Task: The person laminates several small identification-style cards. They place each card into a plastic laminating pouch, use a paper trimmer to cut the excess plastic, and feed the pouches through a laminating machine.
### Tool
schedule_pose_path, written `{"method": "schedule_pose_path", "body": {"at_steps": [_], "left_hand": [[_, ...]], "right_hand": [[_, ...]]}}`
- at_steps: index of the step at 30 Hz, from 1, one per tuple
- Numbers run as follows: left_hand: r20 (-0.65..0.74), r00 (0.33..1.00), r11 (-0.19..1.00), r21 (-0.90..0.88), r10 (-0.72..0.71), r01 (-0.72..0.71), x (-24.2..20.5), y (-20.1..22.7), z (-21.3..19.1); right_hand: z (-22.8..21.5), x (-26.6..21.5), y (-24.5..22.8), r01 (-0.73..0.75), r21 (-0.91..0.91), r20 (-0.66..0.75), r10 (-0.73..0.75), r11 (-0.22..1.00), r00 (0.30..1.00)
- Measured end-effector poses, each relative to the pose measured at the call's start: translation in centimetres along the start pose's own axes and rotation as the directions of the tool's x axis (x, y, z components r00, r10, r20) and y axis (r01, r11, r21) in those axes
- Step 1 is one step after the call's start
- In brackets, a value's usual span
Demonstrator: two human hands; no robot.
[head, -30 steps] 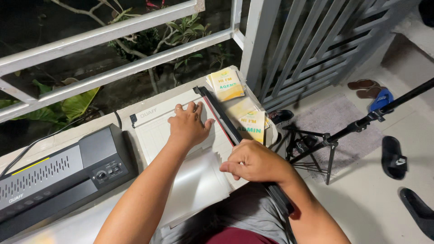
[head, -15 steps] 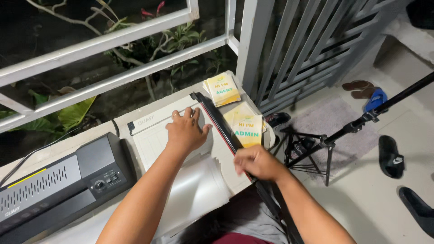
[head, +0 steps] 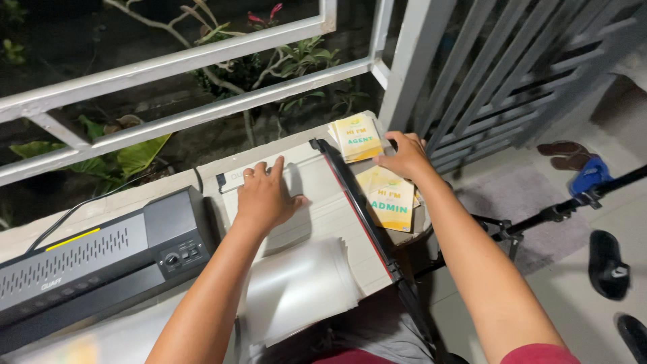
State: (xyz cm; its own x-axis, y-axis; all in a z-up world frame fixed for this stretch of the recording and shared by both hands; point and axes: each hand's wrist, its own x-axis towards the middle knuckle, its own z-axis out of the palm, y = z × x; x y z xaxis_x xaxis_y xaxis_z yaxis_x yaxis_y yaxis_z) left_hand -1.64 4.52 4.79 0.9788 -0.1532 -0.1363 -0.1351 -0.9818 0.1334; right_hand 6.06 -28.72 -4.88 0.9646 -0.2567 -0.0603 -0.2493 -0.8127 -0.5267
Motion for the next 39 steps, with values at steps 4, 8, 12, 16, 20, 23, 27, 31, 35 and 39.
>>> {"method": "schedule_pose_path", "body": {"at_steps": [4,8,12,16,20,23,27,31,35,39], "left_hand": [[-0.048,0.999,0.998,-0.063,0.02,-0.023,0.7,-1.3,2.3],[-0.287,0.955,0.966,-0.218,0.074,-0.141,3.6,-3.6,6.4],[-0.338,0.938,0.742,-0.649,-0.081,-0.17,5.5,-5.2,7.2],[-0.178,0.973,0.405,-0.909,-0.149,-0.104,3.8,-4.0,4.6],[-0.097,0.991,-0.007,-0.995,-0.094,-0.098,-1.9,-1.1,-0.5],[-0.178,0.977,-0.144,-0.971,-0.114,-0.193,-5.3,-0.7,-1.5],[-0.088,0.98,-0.371,-0.916,-0.18,-0.15,-8.5,-1.7,-1.8],[-0.224,0.948,-0.222,-0.936,-0.225,-0.273,-11.8,-3.1,0.9],[-0.427,0.865,0.179,-0.903,-0.265,-0.391,-13.4,-4.5,4.5],[-0.602,0.785,0.555,-0.707,-0.147,-0.439,-13.7,-5.9,7.0]], "right_hand": [[1.7,2.1,1.4,0.095,-0.038,-0.118,-0.099,0.995,0.988],[-3.4,-1.9,-0.7,0.25,0.18,-0.164,-0.221,0.952,0.961],[-7.4,-6.2,-3.8,0.342,0.584,-0.343,-0.159,0.736,0.926],[-6.4,-9.3,-7.6,0.236,0.82,-0.184,-0.151,0.521,0.971],[-2.1,-10.5,-10.1,0.176,0.939,-0.087,-0.29,0.295,0.953],[-2.0,-14.6,-14.0,0.216,0.915,-0.102,-0.323,0.34,0.941],[-0.3,-17.0,-14.9,0.21,0.888,-0.078,-0.317,0.409,0.945],[0.2,-21.4,-16.1,0.274,0.815,-0.049,-0.411,0.51,0.91],[2.6,-23.2,-14.5,0.353,0.699,-0.037,-0.462,0.621,0.886],[4.6,-22.3,-12.1,0.674,0.159,-0.102,-0.667,0.721,0.738]]}}
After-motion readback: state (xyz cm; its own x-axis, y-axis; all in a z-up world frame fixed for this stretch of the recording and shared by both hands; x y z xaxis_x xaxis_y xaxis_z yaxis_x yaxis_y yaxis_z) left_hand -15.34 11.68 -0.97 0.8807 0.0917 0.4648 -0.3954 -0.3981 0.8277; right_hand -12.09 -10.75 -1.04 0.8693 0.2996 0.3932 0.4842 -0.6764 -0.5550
